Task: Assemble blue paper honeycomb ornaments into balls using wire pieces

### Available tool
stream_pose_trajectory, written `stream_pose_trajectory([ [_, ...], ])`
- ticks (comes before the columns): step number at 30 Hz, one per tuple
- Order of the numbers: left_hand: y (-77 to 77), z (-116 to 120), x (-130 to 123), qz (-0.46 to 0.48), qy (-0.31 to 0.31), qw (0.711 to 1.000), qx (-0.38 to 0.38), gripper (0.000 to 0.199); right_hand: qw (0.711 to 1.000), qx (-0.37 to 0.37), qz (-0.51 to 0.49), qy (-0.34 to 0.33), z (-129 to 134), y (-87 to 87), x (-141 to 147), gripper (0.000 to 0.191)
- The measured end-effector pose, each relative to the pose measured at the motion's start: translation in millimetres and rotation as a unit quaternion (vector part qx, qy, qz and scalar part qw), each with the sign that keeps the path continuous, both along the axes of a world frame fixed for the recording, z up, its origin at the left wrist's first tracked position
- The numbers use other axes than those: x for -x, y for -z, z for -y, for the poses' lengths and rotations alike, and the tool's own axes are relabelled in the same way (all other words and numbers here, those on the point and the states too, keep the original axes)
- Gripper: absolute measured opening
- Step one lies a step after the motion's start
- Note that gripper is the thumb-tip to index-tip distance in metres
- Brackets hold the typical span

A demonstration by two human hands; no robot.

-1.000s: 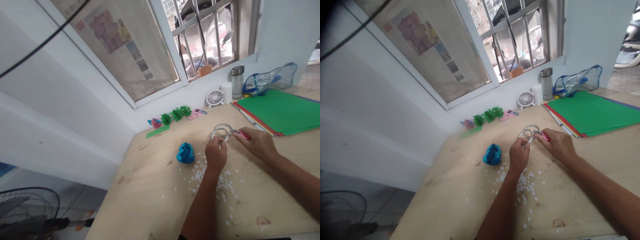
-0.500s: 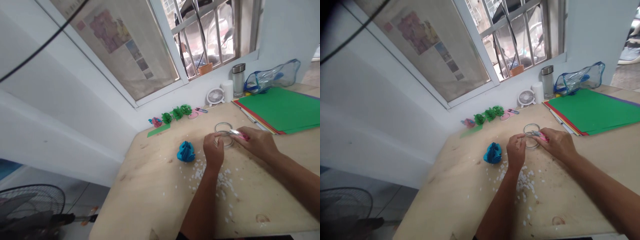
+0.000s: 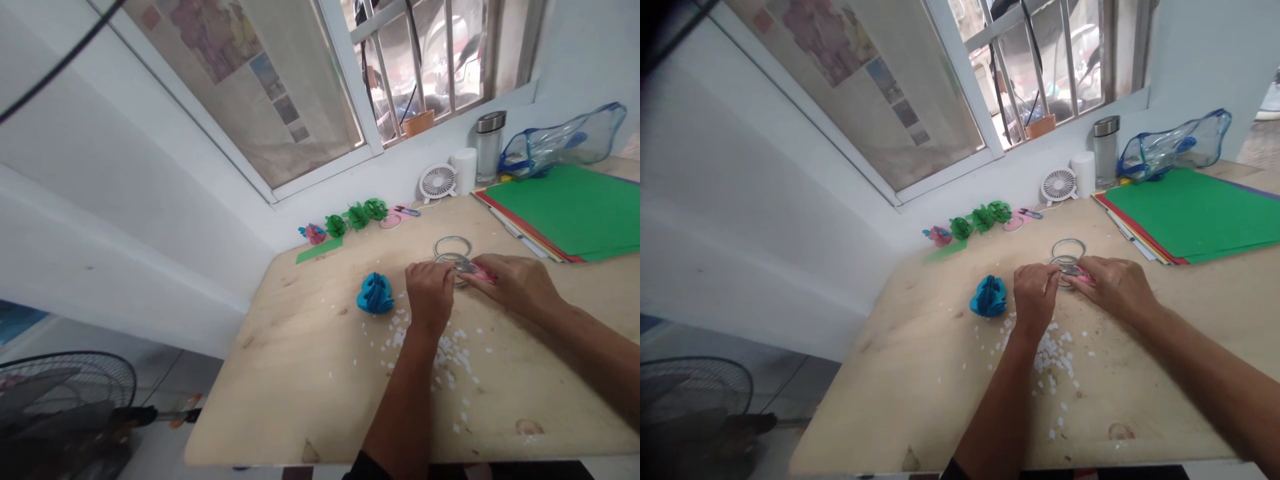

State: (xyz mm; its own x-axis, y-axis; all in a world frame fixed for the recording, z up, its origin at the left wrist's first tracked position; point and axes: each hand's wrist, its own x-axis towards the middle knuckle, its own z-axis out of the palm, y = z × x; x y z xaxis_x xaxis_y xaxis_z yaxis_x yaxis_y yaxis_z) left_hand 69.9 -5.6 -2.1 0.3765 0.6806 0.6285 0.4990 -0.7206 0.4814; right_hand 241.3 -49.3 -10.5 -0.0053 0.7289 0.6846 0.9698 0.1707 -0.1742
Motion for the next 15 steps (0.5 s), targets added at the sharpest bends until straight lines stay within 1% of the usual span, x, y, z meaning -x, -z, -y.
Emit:
stream_pose_trajectory([
  [3, 0.7, 0.9, -0.3, -0.003, 0.004, 1.000, -0.001, 0.013, 1.000, -0.005, 0.004, -0.018, -0.5, 2.3, -0.7, 0.043],
  [6, 1.8, 1.7, -1.6, 0.009, -0.001, 0.999, 0.034, 0.012, 0.999, -0.009, 0.009, -0.030, -0.6, 3.7, -0.4, 0.042],
  [8, 1.9, 1.6, -2.1, 0.058, -0.011, 0.994, 0.096, 0.011, 1.000, -0.007, 0.008, -0.029, -0.2, 3.4, 0.5, 0.044],
  [9, 1.7, 1.5, -2.1, 0.094, -0.013, 0.986, 0.135, 0.010, 1.000, -0.007, 0.004, -0.026, 0.1, 2.8, 1.1, 0.045],
  [11, 1.1, 1.0, -1.7, 0.170, -0.005, 0.964, 0.205, 0.011, 1.000, -0.005, -0.006, -0.022, 0.7, 1.4, 2.3, 0.046],
  [12, 0.9, 0.9, -1.5, 0.201, 0.004, 0.953, 0.227, 0.011, 1.000, -0.003, -0.011, -0.023, 1.0, 0.8, 2.8, 0.046],
  [13, 1.1, 0.9, -1.4, 0.225, 0.013, 0.945, 0.239, 0.012, 1.000, -0.002, -0.016, -0.023, 1.2, 0.4, 3.2, 0.046],
  [15, 2.6, 1.0, -1.6, 0.251, 0.028, 0.939, 0.234, 0.010, 0.999, 0.001, -0.026, -0.025, 1.3, 0.5, 3.5, 0.046],
])
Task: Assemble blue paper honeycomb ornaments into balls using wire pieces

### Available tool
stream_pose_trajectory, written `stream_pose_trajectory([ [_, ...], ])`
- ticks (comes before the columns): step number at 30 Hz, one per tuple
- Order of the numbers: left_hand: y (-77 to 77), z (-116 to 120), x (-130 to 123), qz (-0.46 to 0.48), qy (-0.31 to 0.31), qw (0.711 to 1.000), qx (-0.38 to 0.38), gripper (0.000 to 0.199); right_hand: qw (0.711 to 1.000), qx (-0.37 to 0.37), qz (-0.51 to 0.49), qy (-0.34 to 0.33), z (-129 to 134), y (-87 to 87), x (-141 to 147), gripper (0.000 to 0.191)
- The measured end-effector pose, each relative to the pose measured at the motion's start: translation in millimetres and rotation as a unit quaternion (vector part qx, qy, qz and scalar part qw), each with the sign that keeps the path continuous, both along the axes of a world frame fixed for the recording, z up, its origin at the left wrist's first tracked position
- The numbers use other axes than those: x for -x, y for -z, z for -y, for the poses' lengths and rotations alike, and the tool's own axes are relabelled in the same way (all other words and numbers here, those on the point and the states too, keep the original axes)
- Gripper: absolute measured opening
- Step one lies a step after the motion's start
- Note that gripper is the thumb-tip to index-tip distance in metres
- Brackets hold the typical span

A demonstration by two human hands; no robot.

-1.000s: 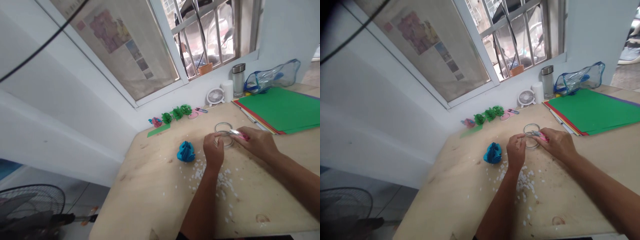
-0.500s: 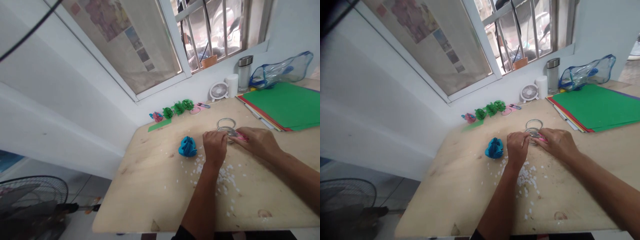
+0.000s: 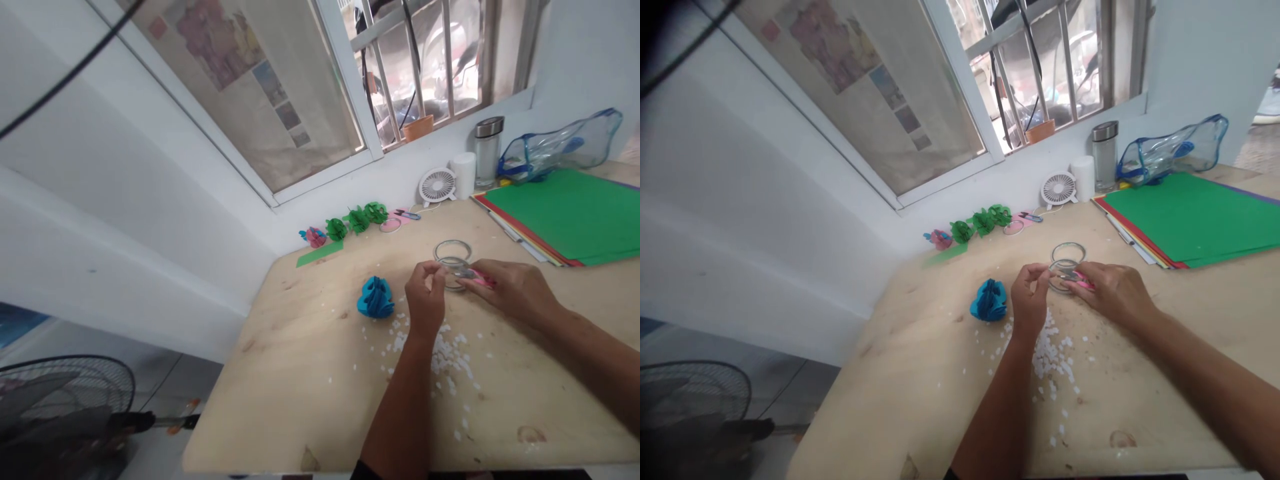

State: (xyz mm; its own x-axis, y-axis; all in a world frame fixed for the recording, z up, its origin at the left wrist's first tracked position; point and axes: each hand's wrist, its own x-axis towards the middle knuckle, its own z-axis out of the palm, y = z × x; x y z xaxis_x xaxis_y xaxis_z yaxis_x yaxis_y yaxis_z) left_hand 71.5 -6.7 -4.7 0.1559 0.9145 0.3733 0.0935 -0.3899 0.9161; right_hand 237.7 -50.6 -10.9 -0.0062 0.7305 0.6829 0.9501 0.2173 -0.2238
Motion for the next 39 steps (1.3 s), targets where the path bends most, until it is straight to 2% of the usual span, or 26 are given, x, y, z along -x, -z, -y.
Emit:
stream_pose_trajectory([
  [4, 6.0, 0.5, -0.8, -0.015, -0.005, 0.998, -0.063, 0.021, 0.999, 0.020, -0.033, 0.004, -1.5, 2.6, -0.7, 0.046],
  [11, 6.1, 1.9, 2.6, -0.064, 0.006, 0.991, -0.117, 0.016, 0.987, 0.107, -0.112, -0.033, -3.3, 1.7, -0.9, 0.052],
  [19, 8.0, -0.7, 3.5, -0.086, 0.014, 0.984, -0.153, 0.020, 0.946, 0.197, -0.227, -0.120, -4.4, -1.7, -1.4, 0.054],
  [26, 10.4, -1.9, 2.8, -0.127, 0.015, 0.974, -0.187, 0.019, 0.917, 0.244, -0.269, -0.162, -7.9, 3.9, -2.4, 0.054],
  [29, 10.7, -2.4, 1.2, -0.069, 0.015, 0.989, -0.128, 0.023, 0.909, 0.270, -0.276, -0.154, -7.7, 2.4, -1.7, 0.052],
  [32, 10.8, -5.7, 0.1, 0.039, 0.009, 0.999, -0.005, 0.025, 0.925, 0.255, -0.251, -0.126, -7.7, 0.7, -2.9, 0.052],
  [35, 11.5, -9.4, -0.4, 0.140, 0.024, 0.984, 0.106, 0.029, 0.951, 0.225, -0.203, -0.057, -9.3, 3.6, -7.4, 0.051],
  [39, 11.8, -9.5, -1.7, 0.206, 0.040, 0.965, 0.156, 0.029, 0.971, 0.205, -0.116, 0.047, -11.8, 14.1, -14.9, 0.038],
])
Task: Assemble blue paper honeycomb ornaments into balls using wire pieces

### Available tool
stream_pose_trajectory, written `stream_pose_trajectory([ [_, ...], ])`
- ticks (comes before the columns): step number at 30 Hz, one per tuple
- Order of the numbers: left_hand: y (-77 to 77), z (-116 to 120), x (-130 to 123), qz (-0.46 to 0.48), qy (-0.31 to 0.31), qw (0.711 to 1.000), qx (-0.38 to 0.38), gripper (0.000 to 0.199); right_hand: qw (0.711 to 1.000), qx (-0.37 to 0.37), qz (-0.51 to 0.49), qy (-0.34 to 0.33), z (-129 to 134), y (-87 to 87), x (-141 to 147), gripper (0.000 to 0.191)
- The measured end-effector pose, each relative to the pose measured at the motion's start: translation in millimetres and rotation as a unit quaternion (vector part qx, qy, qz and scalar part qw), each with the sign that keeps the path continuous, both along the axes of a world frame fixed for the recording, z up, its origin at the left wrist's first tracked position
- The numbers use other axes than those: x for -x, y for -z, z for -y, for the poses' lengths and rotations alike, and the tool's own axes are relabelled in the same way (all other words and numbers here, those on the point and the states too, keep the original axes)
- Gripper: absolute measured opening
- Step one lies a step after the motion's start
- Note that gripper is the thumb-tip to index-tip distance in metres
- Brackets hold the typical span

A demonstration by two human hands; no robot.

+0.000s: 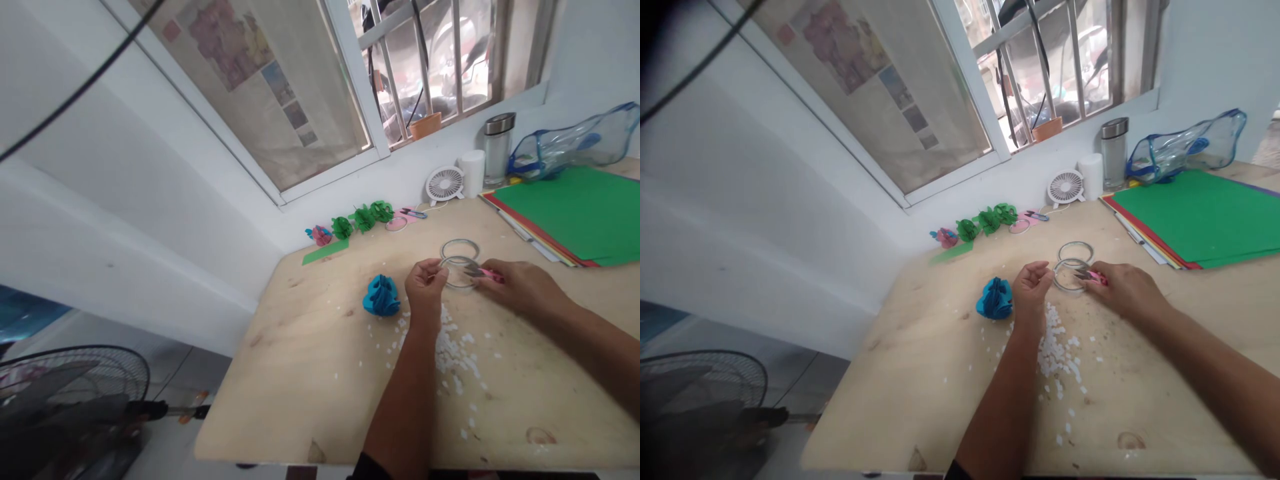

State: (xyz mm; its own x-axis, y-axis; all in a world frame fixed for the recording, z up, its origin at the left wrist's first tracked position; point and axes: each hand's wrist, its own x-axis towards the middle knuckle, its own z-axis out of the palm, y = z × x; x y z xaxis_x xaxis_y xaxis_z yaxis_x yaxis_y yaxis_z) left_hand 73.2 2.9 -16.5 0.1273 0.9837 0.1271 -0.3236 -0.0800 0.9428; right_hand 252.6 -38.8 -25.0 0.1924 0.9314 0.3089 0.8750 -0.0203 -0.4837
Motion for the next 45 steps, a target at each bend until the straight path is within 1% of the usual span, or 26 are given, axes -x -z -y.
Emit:
stream_pose_trajectory([
  [2, -0.7, 1.5, -1.2, -0.001, -0.004, 1.000, 0.006, 0.024, 0.999, -0.001, 0.036, 0.023, -0.1, 3.6, -2.6, 0.035],
  [4, -1.6, 2.9, -2.3, -0.026, -0.010, 1.000, 0.009, 0.019, 0.997, -0.010, 0.066, 0.027, 0.7, 4.1, -4.0, 0.033],
  [7, -2.9, 3.9, -3.5, -0.093, -0.022, 0.995, 0.003, 0.013, 0.993, -0.071, 0.097, 0.008, 1.9, 0.3, -4.0, 0.026],
  [8, -3.4, 4.1, -3.5, -0.120, -0.027, 0.992, -0.005, 0.012, 0.992, -0.097, 0.086, -0.003, 2.1, -1.5, -3.2, 0.024],
  [10, -4.3, 4.8, -3.2, -0.179, -0.040, 0.983, -0.034, 0.010, 0.990, -0.133, 0.024, -0.037, 2.1, -5.0, -0.2, 0.022],
  [13, -5.6, 6.6, -1.9, -0.251, -0.050, 0.962, -0.092, 0.008, 0.980, -0.144, -0.081, -0.114, 2.0, -8.9, 6.9, 0.023],
  [16, -5.3, 8.2, -1.3, -0.300, -0.050, 0.942, -0.146, 0.008, 0.971, -0.139, -0.112, -0.161, 2.3, -10.6, 13.2, 0.021],
  [20, -2.9, 9.1, -2.4, -0.340, -0.046, 0.920, -0.187, 0.010, 0.968, -0.129, -0.122, -0.175, 2.0, -9.5, 15.4, 0.019],
  [28, -4.0, 10.0, -2.8, -0.377, -0.032, 0.900, -0.219, 0.011, 0.977, -0.102, -0.100, -0.158, 2.5, -11.6, 14.9, 0.017],
  [35, -5.3, 9.2, -2.6, -0.398, -0.018, 0.888, -0.229, 0.012, 0.984, -0.122, -0.042, -0.124, 4.1, -9.4, 19.5, 0.016],
  [42, -5.9, 9.7, -4.3, -0.388, -0.029, 0.892, -0.231, 0.011, 0.987, -0.133, -0.004, -0.095, 2.1, -8.3, 23.5, 0.013],
  [45, -6.8, 10.9, -3.3, -0.361, -0.029, 0.906, -0.217, 0.011, 0.991, -0.124, -0.022, -0.043, 0.8, -8.8, 16.8, 0.011],
])
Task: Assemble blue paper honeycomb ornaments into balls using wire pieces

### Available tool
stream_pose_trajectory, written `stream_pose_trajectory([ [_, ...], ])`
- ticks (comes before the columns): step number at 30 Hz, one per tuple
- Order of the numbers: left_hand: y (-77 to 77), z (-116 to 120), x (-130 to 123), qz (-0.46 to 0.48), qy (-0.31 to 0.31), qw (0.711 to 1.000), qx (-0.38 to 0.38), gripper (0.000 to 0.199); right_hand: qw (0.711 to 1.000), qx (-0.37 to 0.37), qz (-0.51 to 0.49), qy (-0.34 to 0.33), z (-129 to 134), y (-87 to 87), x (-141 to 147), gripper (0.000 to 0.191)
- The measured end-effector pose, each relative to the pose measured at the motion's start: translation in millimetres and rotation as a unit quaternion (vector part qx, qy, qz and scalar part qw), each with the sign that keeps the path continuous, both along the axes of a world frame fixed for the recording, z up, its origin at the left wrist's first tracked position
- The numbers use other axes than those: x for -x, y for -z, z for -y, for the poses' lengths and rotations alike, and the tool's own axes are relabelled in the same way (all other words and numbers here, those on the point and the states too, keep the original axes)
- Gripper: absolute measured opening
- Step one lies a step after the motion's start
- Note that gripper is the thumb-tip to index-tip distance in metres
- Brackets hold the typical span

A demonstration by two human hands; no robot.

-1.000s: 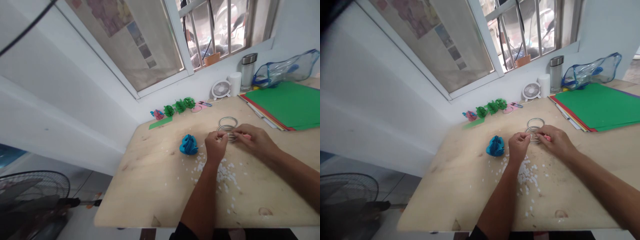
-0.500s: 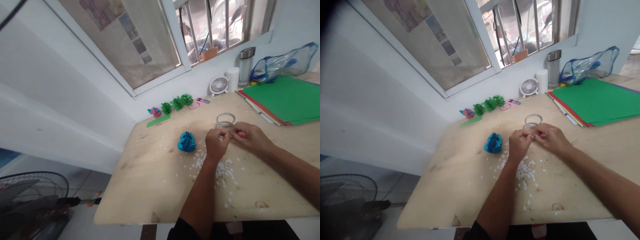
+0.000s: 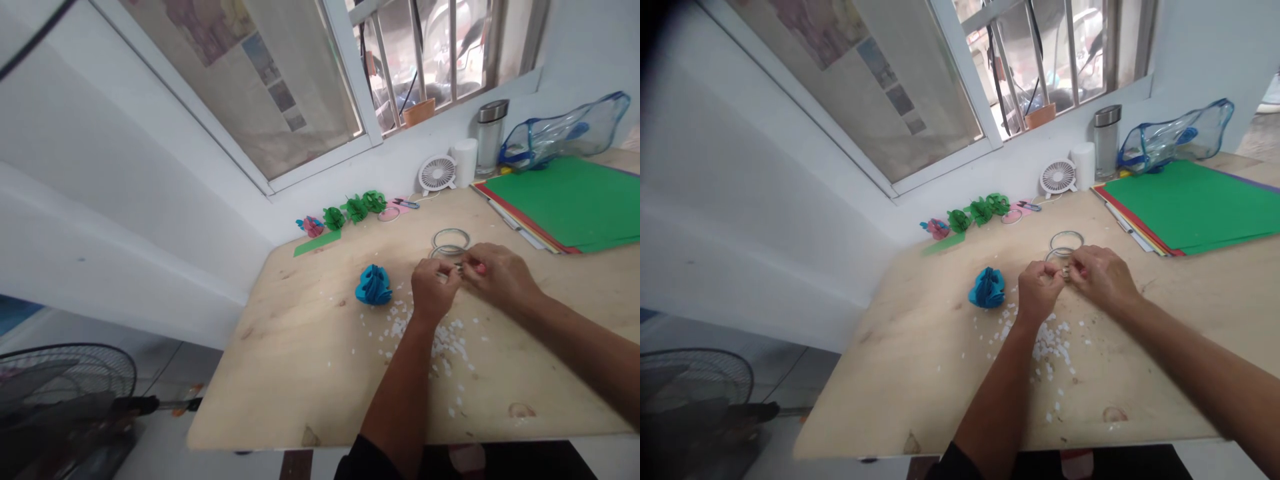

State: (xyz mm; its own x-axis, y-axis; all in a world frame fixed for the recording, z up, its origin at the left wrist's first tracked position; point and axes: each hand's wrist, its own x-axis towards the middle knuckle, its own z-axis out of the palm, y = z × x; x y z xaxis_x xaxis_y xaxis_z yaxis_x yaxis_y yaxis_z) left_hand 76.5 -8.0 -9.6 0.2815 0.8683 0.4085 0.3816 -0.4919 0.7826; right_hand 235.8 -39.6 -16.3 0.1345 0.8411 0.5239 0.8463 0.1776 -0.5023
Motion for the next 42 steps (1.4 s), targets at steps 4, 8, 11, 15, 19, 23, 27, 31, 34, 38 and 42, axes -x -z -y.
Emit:
stream_pose_trajectory([
  [4, -1.8, 0.8, 0.7, 0.062, -0.002, 0.995, 0.072, 0.009, 0.991, 0.039, -0.123, 0.044, -2.8, 0.8, -11.0, 0.015],
  [8, -2.2, -0.3, -0.6, 0.095, 0.006, 0.987, 0.126, 0.009, 0.980, 0.045, -0.191, -0.017, -4.4, -0.6, -10.3, 0.029],
  [11, -1.5, -1.6, -1.0, 0.100, 0.006, 0.986, 0.131, 0.010, 0.973, 0.060, -0.211, -0.073, -2.3, -4.9, -5.9, 0.032],
  [15, -0.1, -2.3, -0.2, 0.064, -0.004, 0.993, 0.101, 0.010, 0.972, 0.048, -0.197, -0.115, 2.2, -11.8, -1.5, 0.030],
  [19, 0.2, -1.4, 0.3, 0.010, -0.017, 0.998, 0.052, 0.012, 0.982, 0.015, -0.124, -0.143, 3.1, -12.2, -0.5, 0.022],
  [23, -0.9, -0.6, 0.4, -0.020, -0.017, 0.999, 0.032, 0.012, 0.990, -0.010, -0.057, -0.127, 0.5, -4.4, -3.1, 0.019],
  [27, -1.7, -0.1, 0.3, -0.028, -0.013, 0.999, 0.028, 0.012, 0.993, -0.016, -0.021, -0.114, -1.4, 0.9, -5.7, 0.021],
  [31, -1.9, 0.0, 0.1, -0.028, -0.011, 0.999, 0.021, 0.012, 0.994, -0.014, -0.001, -0.107, -0.7, -1.4, -4.2, 0.019],
  [34, -2.3, -0.3, -0.1, -0.036, -0.008, 0.999, 0.014, 0.013, 0.994, -0.013, 0.010, -0.110, 0.5, -3.9, 0.0, 0.016],
  [38, -2.8, -0.5, -0.4, -0.044, -0.009, 0.999, 0.006, 0.014, 0.996, -0.010, 0.031, -0.083, 0.2, -3.1, 2.2, 0.012],
  [42, -1.0, -0.8, -0.5, -0.009, -0.016, 0.999, 0.035, 0.013, 1.000, 0.009, -0.023, -0.005, -2.5, -1.9, -6.7, 0.013],
])
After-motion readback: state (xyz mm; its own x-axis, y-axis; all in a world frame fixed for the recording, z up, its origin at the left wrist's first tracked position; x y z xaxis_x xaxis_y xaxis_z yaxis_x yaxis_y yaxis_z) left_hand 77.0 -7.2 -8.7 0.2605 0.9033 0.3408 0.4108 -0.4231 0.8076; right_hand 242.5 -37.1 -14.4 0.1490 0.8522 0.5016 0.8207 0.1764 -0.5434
